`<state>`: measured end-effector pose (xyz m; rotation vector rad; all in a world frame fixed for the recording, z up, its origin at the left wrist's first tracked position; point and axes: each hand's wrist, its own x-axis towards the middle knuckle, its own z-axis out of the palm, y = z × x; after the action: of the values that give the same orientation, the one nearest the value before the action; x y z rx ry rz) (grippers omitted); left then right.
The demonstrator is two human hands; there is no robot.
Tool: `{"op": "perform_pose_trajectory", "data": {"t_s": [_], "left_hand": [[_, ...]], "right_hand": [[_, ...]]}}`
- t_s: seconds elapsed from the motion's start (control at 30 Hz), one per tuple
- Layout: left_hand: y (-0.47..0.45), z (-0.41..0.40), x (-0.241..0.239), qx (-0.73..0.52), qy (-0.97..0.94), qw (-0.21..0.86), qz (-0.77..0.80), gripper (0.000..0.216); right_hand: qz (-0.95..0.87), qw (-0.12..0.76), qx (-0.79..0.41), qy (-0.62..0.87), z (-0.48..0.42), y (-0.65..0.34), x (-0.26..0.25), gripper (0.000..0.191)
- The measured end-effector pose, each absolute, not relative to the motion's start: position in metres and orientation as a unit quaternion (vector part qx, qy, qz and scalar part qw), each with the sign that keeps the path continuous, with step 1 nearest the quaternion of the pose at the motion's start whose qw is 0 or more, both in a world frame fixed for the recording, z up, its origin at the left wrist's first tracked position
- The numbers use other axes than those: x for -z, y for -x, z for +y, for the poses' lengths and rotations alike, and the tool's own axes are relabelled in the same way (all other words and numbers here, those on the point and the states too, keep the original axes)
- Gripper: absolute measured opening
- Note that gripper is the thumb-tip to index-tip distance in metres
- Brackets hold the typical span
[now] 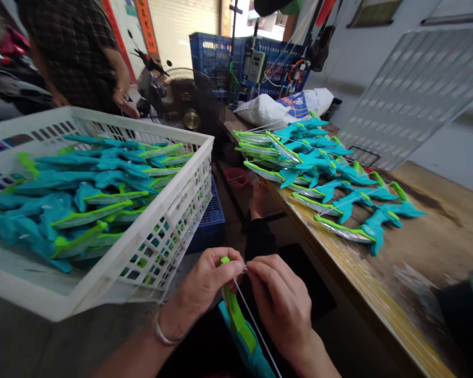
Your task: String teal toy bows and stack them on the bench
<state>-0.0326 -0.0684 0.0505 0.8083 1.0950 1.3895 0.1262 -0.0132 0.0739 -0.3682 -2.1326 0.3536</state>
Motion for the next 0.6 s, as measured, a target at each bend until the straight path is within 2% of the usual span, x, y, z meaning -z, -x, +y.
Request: {"op": "perform_pose_trajectory", "data": {"t_s": [0.2,0.43,0.6], "left_hand": [[0.030,-0.067,-0.058,-0.595,-0.308,0.566,0.481,0.025],[0.026,-0.070,-0.054,-0.605,-0.298,0.579,0.459,0.029],[0.023,-0.068,-0.060,-0.597,-0.296,0.568,0.482,0.039]], "right_hand": [[-0.895,0.435,0.002,0.097,-0.006,-0.131,-0.070,0.018],[-0.915,0.395,0.039,0.074,-0.005,-0.139,-0.078,0.021],[-0.904,0.411,0.070,0.091,-0.007,-0.139,-0.082,0.021]]}}
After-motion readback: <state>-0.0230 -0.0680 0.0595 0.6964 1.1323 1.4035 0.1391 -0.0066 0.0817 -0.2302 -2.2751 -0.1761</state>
